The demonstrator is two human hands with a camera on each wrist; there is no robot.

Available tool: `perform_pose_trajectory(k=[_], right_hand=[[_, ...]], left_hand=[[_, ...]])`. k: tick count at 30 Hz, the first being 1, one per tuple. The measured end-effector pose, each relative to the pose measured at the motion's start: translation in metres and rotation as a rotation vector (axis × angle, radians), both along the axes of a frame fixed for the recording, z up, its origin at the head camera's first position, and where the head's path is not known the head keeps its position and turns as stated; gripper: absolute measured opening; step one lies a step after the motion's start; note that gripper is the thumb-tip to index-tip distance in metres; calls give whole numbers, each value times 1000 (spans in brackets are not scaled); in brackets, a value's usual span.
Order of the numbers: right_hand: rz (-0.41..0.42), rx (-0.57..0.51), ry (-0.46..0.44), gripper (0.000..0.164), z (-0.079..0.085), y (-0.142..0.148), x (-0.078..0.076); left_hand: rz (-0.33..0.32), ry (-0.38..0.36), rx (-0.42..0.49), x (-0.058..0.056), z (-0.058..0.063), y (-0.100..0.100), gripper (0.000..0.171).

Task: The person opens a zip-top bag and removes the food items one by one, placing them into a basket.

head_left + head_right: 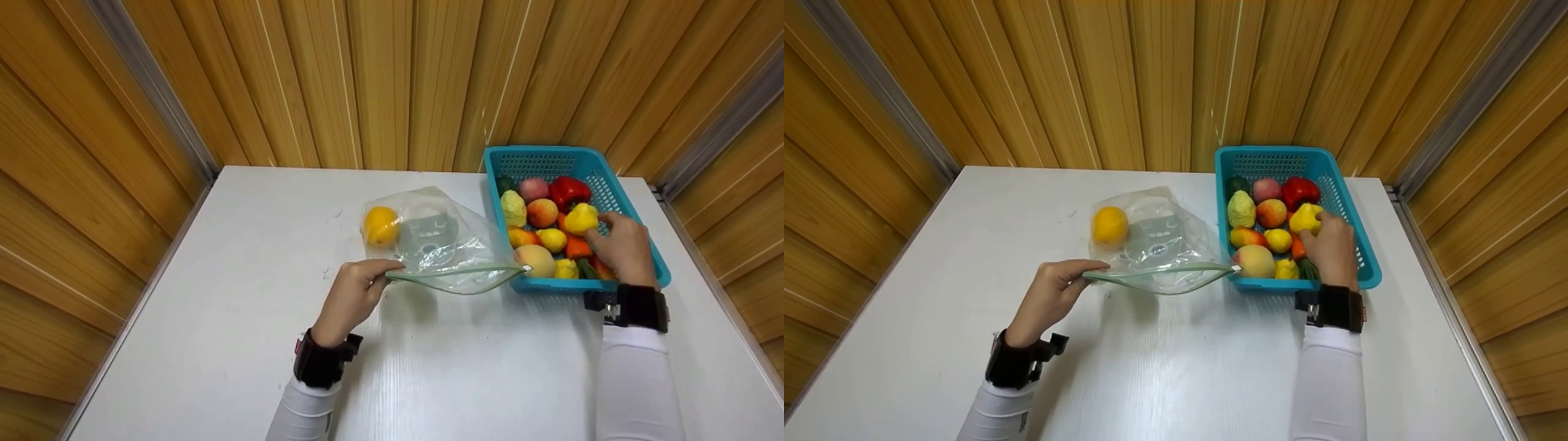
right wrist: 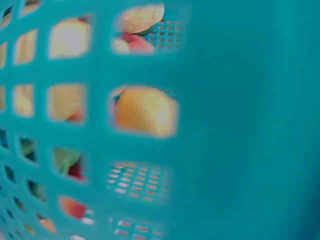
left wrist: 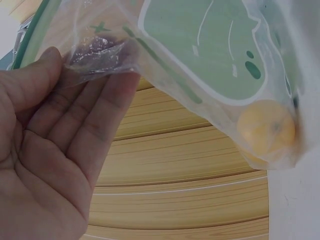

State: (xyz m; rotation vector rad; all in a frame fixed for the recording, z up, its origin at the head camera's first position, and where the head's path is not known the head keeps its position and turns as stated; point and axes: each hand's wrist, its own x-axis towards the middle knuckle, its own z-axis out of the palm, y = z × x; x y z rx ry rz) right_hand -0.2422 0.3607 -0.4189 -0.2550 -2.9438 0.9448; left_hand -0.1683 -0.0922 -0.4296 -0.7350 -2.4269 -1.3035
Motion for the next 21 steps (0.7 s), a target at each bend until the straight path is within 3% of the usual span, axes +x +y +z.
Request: perform_pose_trajectory(k=[11, 21], right_hand=[[209, 16, 219, 43, 25, -50, 33], [399, -83, 574, 27, 42, -102, 69]], left_hand=[[13, -1, 8, 0, 0, 1, 27], [13, -5, 5, 0, -1, 0, 24]])
